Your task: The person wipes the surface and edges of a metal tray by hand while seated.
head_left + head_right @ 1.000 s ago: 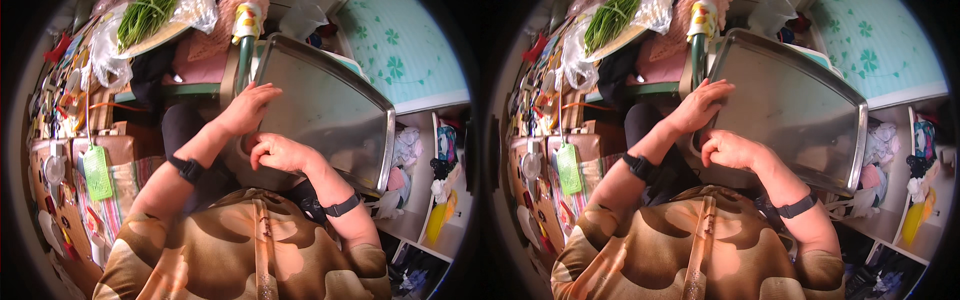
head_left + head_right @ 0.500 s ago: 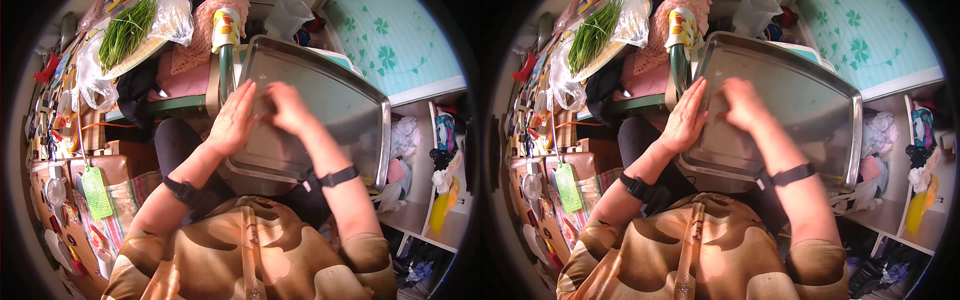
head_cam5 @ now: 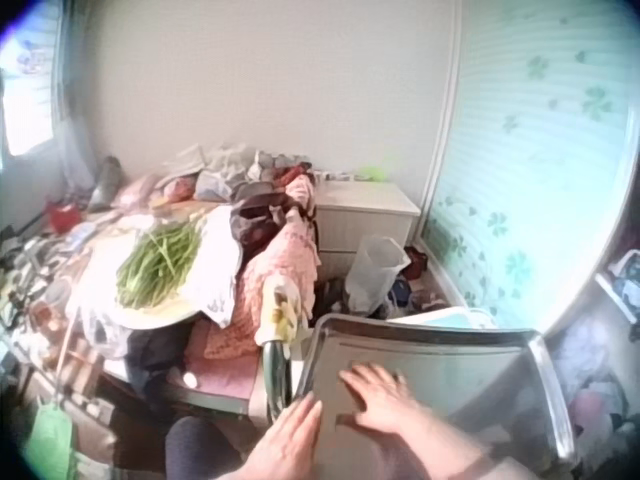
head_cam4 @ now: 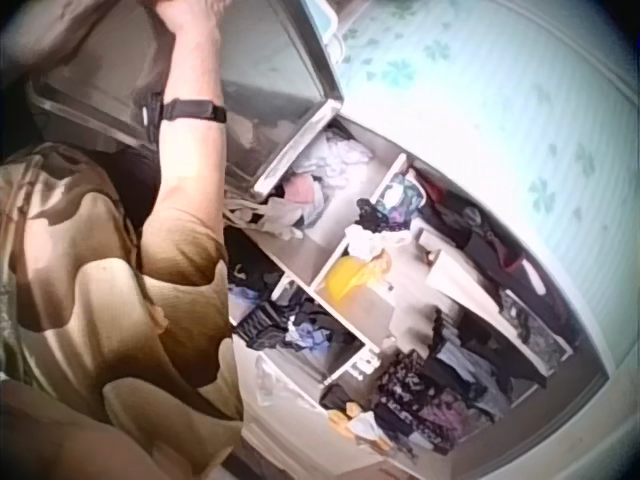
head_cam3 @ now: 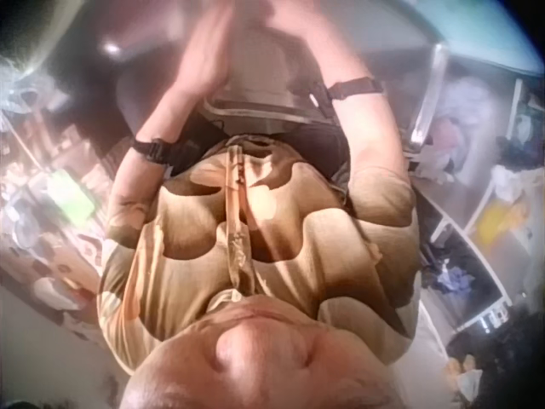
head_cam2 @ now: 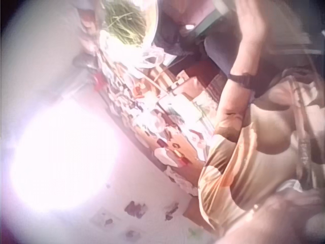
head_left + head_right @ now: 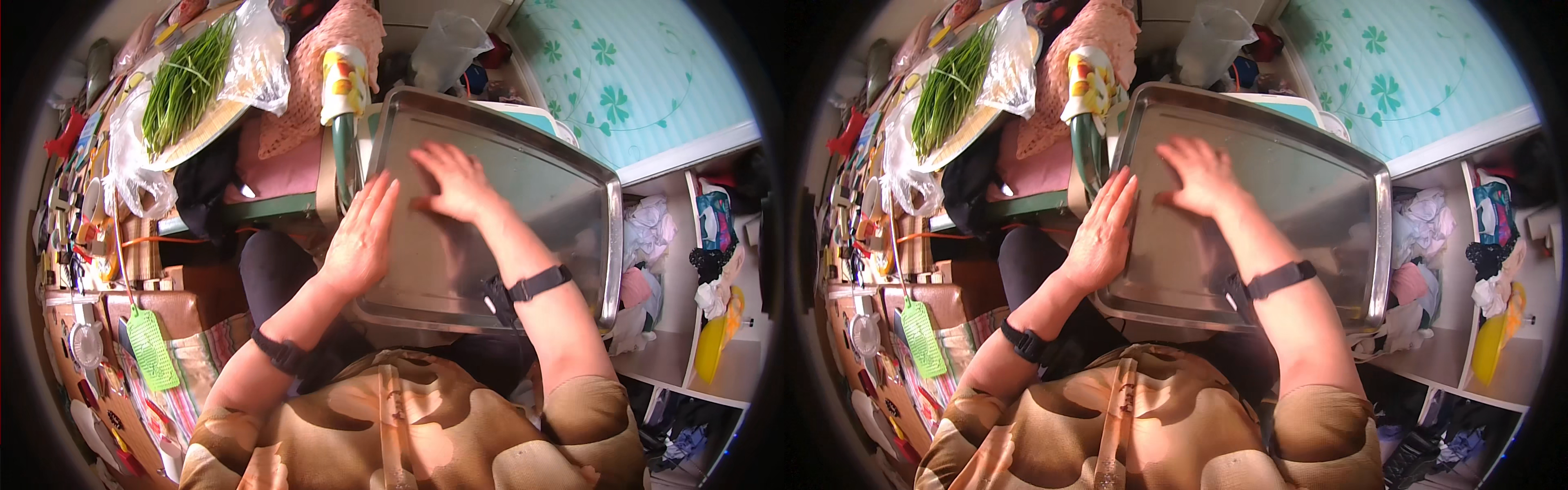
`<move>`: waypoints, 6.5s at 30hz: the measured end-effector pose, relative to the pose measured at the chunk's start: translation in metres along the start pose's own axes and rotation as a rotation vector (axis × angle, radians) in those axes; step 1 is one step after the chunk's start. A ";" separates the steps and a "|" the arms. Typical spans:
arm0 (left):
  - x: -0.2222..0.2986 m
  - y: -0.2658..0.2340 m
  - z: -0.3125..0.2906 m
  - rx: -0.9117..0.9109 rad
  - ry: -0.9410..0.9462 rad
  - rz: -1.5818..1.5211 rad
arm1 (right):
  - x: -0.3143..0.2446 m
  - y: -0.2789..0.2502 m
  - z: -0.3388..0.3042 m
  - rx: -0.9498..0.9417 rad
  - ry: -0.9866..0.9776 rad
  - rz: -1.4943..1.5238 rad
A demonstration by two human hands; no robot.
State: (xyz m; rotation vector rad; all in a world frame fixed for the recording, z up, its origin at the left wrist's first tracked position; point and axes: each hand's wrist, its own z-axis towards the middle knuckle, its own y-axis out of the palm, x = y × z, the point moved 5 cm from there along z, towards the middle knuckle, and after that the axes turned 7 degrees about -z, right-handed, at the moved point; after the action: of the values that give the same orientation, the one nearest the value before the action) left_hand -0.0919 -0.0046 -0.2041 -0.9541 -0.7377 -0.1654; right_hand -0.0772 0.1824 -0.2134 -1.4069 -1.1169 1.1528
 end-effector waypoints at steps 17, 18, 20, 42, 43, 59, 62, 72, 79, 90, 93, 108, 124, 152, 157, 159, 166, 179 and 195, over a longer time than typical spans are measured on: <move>-0.005 0.000 -0.001 0.002 -0.006 -0.029 | 0.001 -0.015 -0.008 -0.095 0.076 0.017; -0.004 0.000 -0.001 -0.007 -0.016 -0.020 | 0.005 -0.014 0.008 -0.087 0.010 0.075; 0.003 -0.004 0.001 -0.045 -0.031 0.035 | 0.027 -0.012 0.019 -0.074 -0.045 0.127; 0.006 -0.007 0.005 -0.084 -0.029 0.020 | 0.139 -0.024 0.000 0.327 0.176 0.148; 0.005 -0.003 0.006 -0.085 -0.025 0.018 | 0.171 -0.017 -0.005 0.309 0.221 0.242; 0.003 -0.001 0.009 -0.040 -0.006 0.002 | 0.190 -0.008 -0.068 0.082 0.567 0.049; 0.000 -0.001 0.007 -0.054 0.010 0.027 | 0.120 -0.015 -0.024 -0.032 0.614 0.040; -0.006 -0.001 -0.004 0.037 0.046 -0.082 | -0.018 -0.004 -0.129 -0.207 -0.007 0.107; -0.012 0.003 -0.001 0.140 0.187 -0.076 | 0.067 -0.015 -0.170 0.015 0.423 0.065; -0.012 0.005 0.001 0.070 0.044 -0.050 | -0.095 0.017 -0.087 -0.018 -0.283 0.447; -0.012 0.004 -0.002 0.066 0.058 -0.077 | -0.089 0.008 -0.115 -0.175 -0.286 0.504; -0.015 0.009 0.002 0.095 0.027 -0.122 | -0.101 0.008 -0.112 -0.056 -0.359 0.437; -0.013 0.005 0.002 0.155 0.051 -0.135 | -0.097 0.004 -0.115 -0.220 -0.372 0.429; -0.015 -0.003 0.007 -0.089 0.036 -0.158 | -0.077 -0.010 -0.080 -0.145 -0.323 0.179; -0.011 -0.007 0.007 -0.102 0.039 -0.156 | 0.027 0.002 -0.046 0.068 -0.102 0.098; -0.017 -0.008 0.003 -0.096 0.022 -0.156 | 0.081 -0.006 -0.062 0.090 0.122 0.187; -0.014 -0.006 0.007 -0.115 0.005 -0.128 | 0.055 -0.013 -0.154 -0.166 0.269 0.020; -0.006 0.003 0.009 -0.092 0.036 0.044 | 0.107 -0.016 -0.128 -0.006 0.370 0.101; 0.001 0.000 0.012 -0.157 0.028 0.123 | 0.118 -0.012 -0.118 -0.017 0.361 0.132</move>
State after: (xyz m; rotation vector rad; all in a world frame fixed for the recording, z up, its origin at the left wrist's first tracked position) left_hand -0.0974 0.0050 -0.1991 -1.1417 -0.6445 -0.1299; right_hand 0.0543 0.2856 -0.2040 -1.6440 -0.7898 0.9309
